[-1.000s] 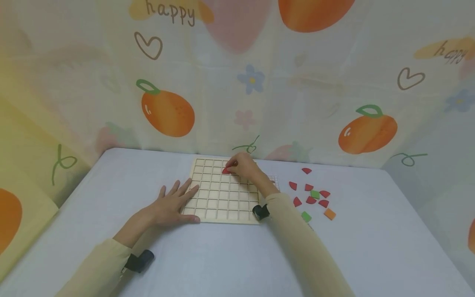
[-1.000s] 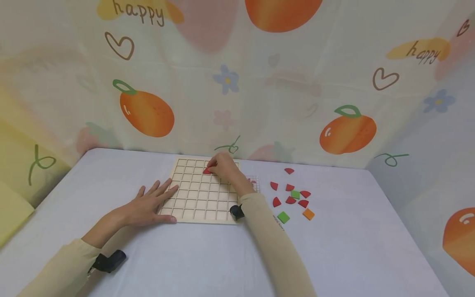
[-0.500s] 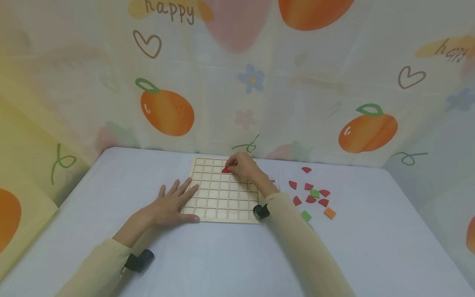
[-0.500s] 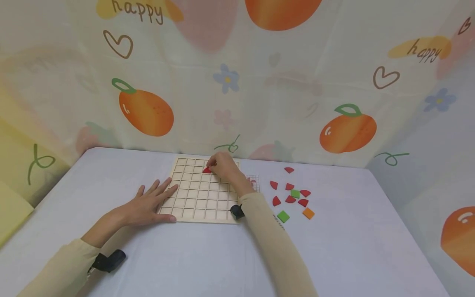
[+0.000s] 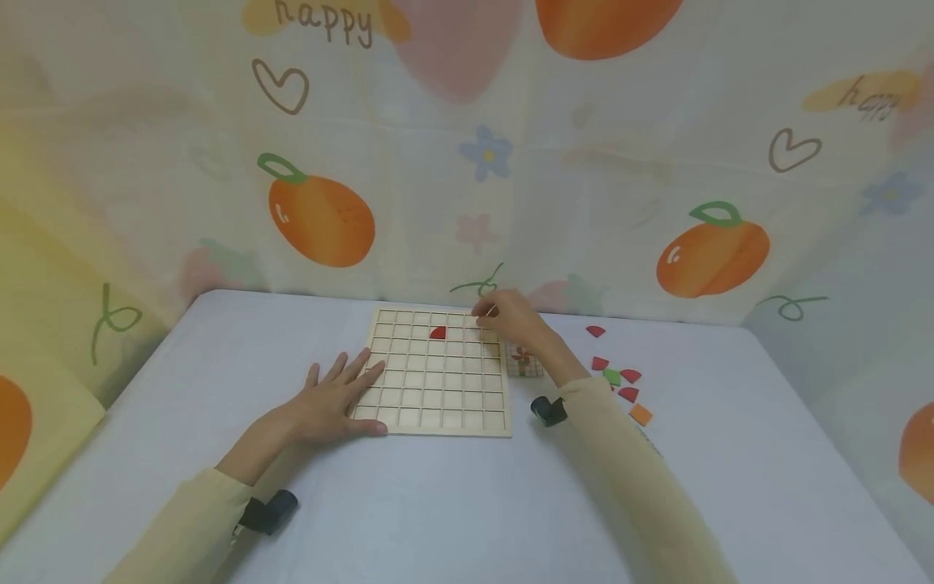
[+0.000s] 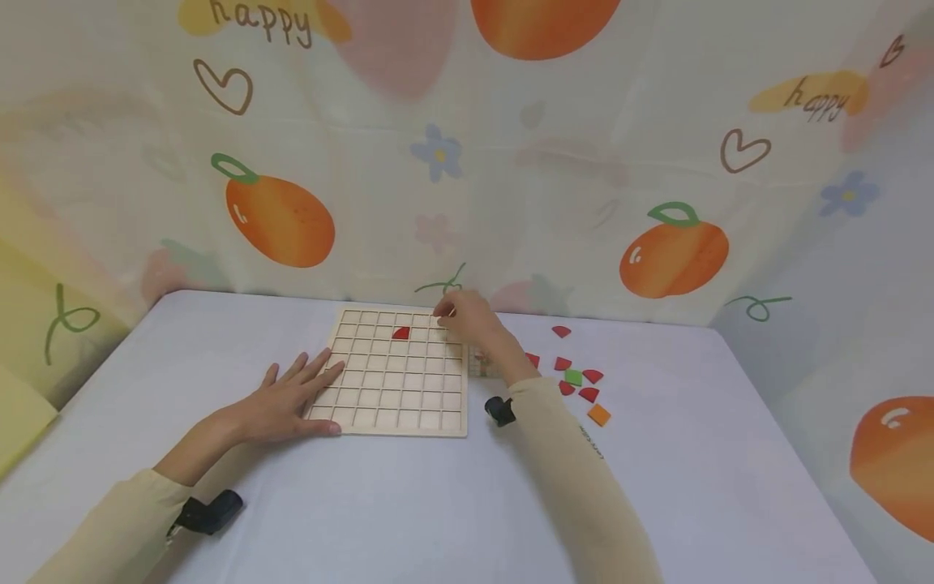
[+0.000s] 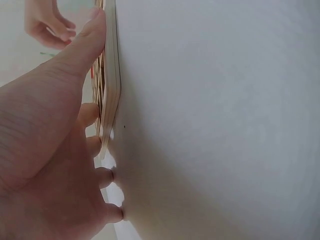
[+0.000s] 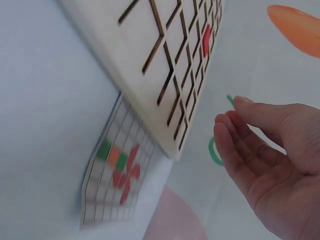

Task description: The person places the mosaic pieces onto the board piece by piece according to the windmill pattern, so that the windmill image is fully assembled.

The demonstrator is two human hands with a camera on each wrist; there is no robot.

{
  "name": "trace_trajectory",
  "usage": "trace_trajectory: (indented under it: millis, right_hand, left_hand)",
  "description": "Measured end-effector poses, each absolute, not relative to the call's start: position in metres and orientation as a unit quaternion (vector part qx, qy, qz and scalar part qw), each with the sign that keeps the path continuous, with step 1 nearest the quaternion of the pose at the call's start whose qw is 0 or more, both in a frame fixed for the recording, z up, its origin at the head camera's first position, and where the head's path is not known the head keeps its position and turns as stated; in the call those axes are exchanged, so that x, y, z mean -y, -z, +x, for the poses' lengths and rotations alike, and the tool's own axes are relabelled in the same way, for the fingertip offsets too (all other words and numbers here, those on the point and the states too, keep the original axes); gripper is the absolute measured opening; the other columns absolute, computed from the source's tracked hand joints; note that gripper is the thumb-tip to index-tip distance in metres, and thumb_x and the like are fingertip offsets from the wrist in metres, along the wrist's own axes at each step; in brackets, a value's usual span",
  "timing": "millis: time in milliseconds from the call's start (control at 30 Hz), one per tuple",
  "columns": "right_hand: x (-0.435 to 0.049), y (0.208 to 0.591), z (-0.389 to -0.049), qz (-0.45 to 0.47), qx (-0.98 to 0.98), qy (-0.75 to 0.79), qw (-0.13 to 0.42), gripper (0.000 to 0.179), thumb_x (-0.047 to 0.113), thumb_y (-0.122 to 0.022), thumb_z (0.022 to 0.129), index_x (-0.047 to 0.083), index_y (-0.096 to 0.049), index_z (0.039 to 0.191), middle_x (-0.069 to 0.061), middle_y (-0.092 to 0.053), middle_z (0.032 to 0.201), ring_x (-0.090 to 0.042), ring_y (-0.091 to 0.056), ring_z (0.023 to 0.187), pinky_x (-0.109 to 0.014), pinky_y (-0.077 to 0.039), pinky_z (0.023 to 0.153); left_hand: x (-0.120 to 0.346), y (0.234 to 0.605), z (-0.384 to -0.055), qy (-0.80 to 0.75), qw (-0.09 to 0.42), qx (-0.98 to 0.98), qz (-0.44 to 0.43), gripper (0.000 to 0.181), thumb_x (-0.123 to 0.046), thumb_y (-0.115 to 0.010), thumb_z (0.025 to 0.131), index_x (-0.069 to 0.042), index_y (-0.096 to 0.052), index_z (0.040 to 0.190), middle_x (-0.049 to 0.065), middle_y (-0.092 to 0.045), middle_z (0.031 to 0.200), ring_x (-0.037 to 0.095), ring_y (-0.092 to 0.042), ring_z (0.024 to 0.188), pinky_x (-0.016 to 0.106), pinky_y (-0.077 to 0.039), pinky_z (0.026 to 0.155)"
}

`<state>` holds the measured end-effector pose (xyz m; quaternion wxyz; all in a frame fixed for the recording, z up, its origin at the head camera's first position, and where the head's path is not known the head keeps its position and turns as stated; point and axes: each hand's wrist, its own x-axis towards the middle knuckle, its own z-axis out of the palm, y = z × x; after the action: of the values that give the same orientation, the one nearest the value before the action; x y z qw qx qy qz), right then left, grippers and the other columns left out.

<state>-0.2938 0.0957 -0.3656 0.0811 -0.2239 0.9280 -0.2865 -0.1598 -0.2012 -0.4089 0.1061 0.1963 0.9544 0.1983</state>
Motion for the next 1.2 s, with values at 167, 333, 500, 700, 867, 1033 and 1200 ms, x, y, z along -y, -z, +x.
trace_trajectory:
  millis: [167, 333, 500, 700, 867, 1033, 1200]
  right_hand:
    - [-0.116, 0.363, -0.292, -0.210, -0.938, 0.267, 0.070, 0.021, 0.010, -0.064, 0.095, 0.002, -0.070, 0.113, -0.011, -0.069, 0.109, -0.025, -0.064, 0.100, -0.037, -0.052, 0.086]
    - [-0.133, 0.363, -0.289, -0.199, -0.944, 0.255, 0.065, 0.021, 0.008, -0.066, 0.094, 0.002, -0.071, 0.113, -0.011, -0.069, 0.107, -0.025, -0.063, 0.098, -0.036, -0.052, 0.085]
    - [-0.151, 0.363, -0.284, -0.204, -0.942, 0.261, 0.054, 0.020, 0.004, -0.067, 0.092, -0.002, -0.070, 0.110, -0.014, -0.068, 0.106, -0.027, -0.063, 0.096, -0.038, -0.053, 0.086]
    - [-0.175, 0.366, -0.281, -0.192, -0.941, 0.273, 0.061, 0.020, 0.002, -0.067, 0.091, -0.005, -0.069, 0.110, -0.016, -0.068, 0.107, -0.030, -0.063, 0.098, -0.040, -0.053, 0.086]
    - [-0.190, 0.368, -0.277, -0.174, -0.948, 0.256, 0.076, 0.023, 0.004, -0.068, 0.091, -0.004, -0.068, 0.113, -0.017, -0.068, 0.109, -0.030, -0.063, 0.100, -0.040, -0.053, 0.086]
    - [-0.205, 0.370, -0.272, -0.164, -0.953, 0.239, 0.091, 0.027, 0.005, -0.070, 0.089, -0.004, -0.069, 0.114, -0.017, -0.069, 0.109, -0.029, -0.064, 0.097, -0.036, -0.055, 0.080]
    - [-0.215, 0.371, -0.267, -0.130, -0.958, 0.225, 0.122, 0.028, 0.007, -0.072, 0.088, -0.004, -0.069, 0.114, -0.016, -0.069, 0.107, -0.027, -0.064, 0.089, -0.032, -0.056, 0.070]
  left_hand:
    - [0.201, 0.411, -0.160, -0.197, 0.103, -0.955, 0.197, 0.100, -0.065, -0.066, 0.081, -0.010, -0.026, 0.155, 0.021, -0.011, 0.162, 0.053, -0.004, 0.144, 0.073, 0.001, 0.107]
    - [0.201, 0.411, -0.160, -0.198, 0.101, -0.955, 0.196, 0.100, -0.065, -0.066, 0.081, -0.009, -0.027, 0.155, 0.022, -0.011, 0.162, 0.053, -0.005, 0.144, 0.074, 0.000, 0.107]
    - [0.201, 0.410, -0.159, -0.203, 0.103, -0.954, 0.194, 0.101, -0.065, -0.066, 0.081, -0.009, -0.027, 0.155, 0.021, -0.011, 0.162, 0.053, -0.004, 0.144, 0.074, 0.001, 0.107]
    - [0.200, 0.407, -0.158, -0.208, 0.103, -0.953, 0.195, 0.101, -0.065, -0.066, 0.081, -0.009, -0.027, 0.155, 0.022, -0.011, 0.162, 0.053, -0.004, 0.144, 0.074, 0.001, 0.106]
    - [0.201, 0.407, -0.158, -0.210, 0.102, -0.952, 0.197, 0.100, -0.064, -0.067, 0.081, -0.009, -0.027, 0.155, 0.022, -0.011, 0.161, 0.053, -0.004, 0.144, 0.074, 0.001, 0.106]
    - [0.201, 0.409, -0.158, -0.209, 0.097, -0.952, 0.199, 0.100, -0.063, -0.067, 0.081, -0.009, -0.028, 0.155, 0.023, -0.012, 0.161, 0.054, -0.005, 0.144, 0.075, 0.001, 0.106]
    - [0.202, 0.412, -0.159, -0.211, 0.099, -0.952, 0.197, 0.099, -0.063, -0.067, 0.081, -0.009, -0.027, 0.155, 0.022, -0.011, 0.162, 0.053, -0.004, 0.144, 0.074, 0.002, 0.106]
